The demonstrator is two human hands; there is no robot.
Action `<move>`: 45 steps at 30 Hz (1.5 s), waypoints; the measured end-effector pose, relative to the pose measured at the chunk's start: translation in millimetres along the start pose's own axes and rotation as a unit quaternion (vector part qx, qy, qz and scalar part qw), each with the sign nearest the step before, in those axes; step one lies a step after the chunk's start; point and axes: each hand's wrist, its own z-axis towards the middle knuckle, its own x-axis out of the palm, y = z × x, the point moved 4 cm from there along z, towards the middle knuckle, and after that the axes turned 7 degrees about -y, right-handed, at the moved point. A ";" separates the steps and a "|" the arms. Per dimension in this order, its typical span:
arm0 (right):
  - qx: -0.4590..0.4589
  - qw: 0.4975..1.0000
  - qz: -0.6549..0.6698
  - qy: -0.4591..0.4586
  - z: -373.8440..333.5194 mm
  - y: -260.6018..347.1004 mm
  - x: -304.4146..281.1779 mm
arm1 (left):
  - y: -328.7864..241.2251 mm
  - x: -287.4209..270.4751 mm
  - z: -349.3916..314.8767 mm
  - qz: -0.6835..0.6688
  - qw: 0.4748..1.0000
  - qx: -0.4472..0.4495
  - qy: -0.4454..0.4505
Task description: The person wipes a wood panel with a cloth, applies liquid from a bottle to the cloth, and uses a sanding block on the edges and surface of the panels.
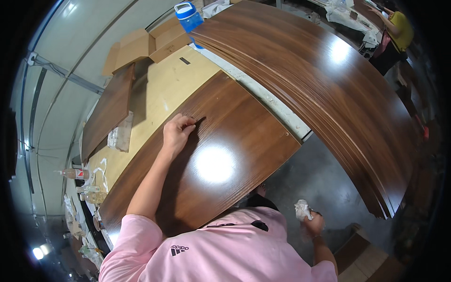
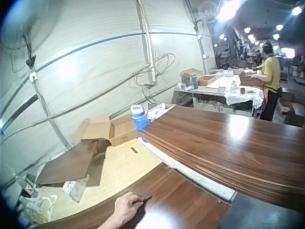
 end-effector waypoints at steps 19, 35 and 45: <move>-0.021 0.999 -0.029 0.026 59.3 45.9 25.4 | -13.2 26.2 25.6 0.024 0.997 0.040 -0.060; 0.049 0.998 -0.005 0.026 44.8 12.3 37.4 | -40.2 52.1 55.5 0.021 0.991 0.112 -0.070; 0.030 0.999 -0.013 0.021 59.2 27.1 33.8 | -45.7 74.1 83.8 0.031 0.993 0.067 -0.090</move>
